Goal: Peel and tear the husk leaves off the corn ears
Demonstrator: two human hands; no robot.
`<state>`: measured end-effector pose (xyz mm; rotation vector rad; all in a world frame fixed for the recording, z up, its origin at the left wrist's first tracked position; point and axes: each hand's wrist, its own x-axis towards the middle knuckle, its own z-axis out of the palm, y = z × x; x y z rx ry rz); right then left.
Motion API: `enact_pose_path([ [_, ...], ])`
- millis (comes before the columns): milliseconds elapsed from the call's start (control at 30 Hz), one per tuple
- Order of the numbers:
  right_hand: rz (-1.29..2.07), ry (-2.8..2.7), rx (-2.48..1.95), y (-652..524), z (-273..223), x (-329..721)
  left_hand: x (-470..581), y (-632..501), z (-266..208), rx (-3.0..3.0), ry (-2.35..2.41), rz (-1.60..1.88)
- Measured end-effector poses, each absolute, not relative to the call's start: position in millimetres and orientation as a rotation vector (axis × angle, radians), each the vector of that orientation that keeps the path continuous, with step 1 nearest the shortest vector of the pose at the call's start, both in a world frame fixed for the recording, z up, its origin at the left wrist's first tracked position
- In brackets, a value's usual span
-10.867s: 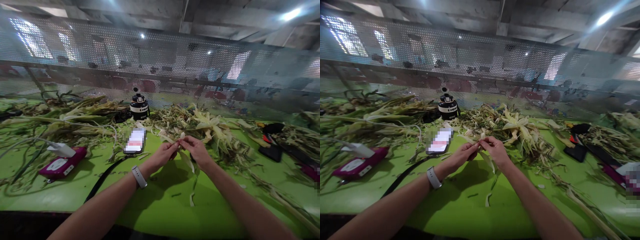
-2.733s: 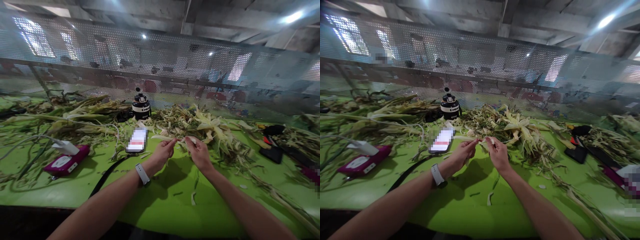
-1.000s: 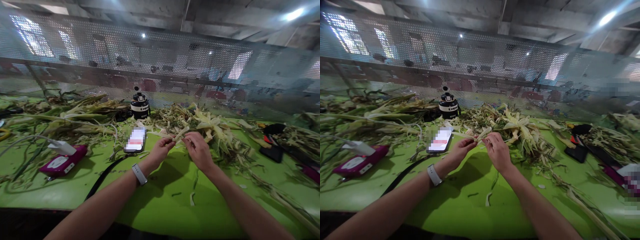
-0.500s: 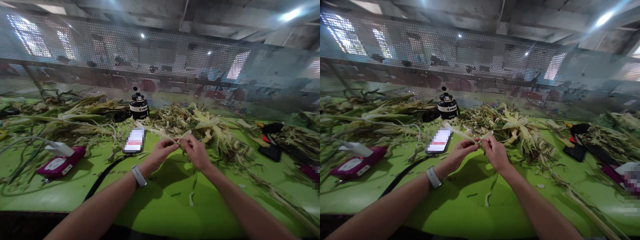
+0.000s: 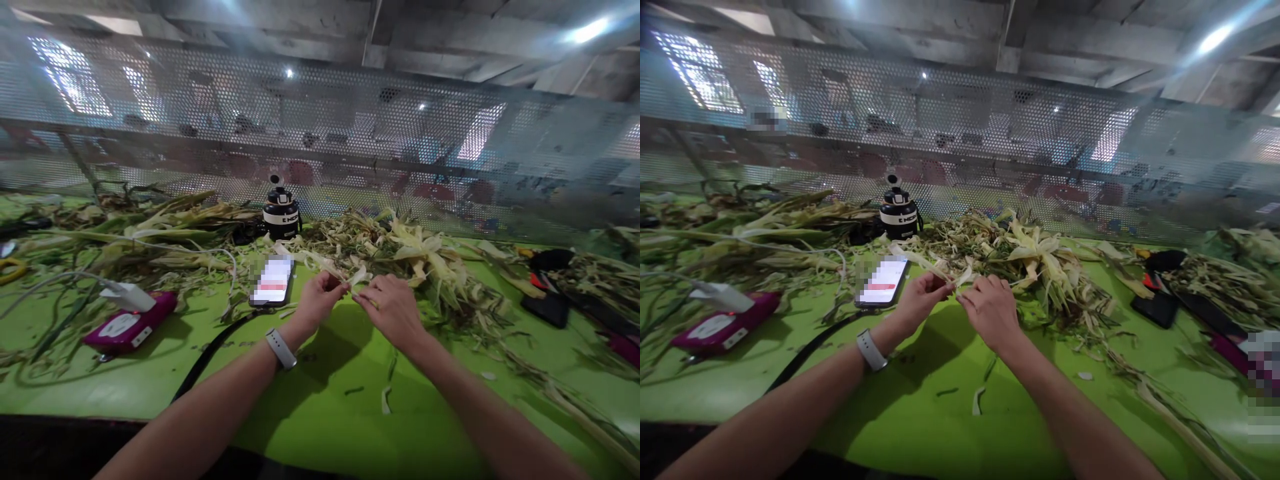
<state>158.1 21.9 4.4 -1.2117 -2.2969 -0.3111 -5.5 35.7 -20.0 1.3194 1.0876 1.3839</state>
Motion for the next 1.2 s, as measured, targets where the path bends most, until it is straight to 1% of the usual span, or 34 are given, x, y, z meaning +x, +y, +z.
enact_pose_path([
  [67,-0.503,-2.291,-1.126,17,8,156,-7,35,-18,1.495,1.163,1.358],
  [133,-0.607,-2.27,-1.035,15,10,155,-7,33,-16,1.65,1.179,1.325],
  [233,-0.564,-2.265,-0.933,18,12,159,-7,30,-11,1.784,1.15,1.282],
  [333,-0.262,-2.28,-0.869,29,12,168,-7,29,-6,1.901,1.096,1.193],
  [533,0.511,-2.121,-1.123,44,9,181,-9,27,-1,1.978,0.943,1.054],
  [633,0.898,-1.921,-1.11,48,5,180,-8,25,-1,1.826,0.886,1.103],
  [733,1.102,-1.711,-1.106,49,1,175,-5,23,-3,1.51,0.829,1.133],
  [900,1.19,-1.489,-1.137,41,0,162,-1,25,-11,1.138,0.774,1.171],
  [1000,1.33,-1.468,-1.124,39,2,162,-4,29,-12,1.034,0.732,1.151],
  [1067,1.357,-1.531,-1.095,40,4,165,-7,30,-9,0.966,0.713,1.106],
  [1133,1.18,-1.7,-1.055,42,5,169,-11,31,-5,0.884,0.693,1.075],
  [1200,0.826,-1.918,-1.015,43,5,173,-14,31,-1,0.806,0.669,1.078],
])
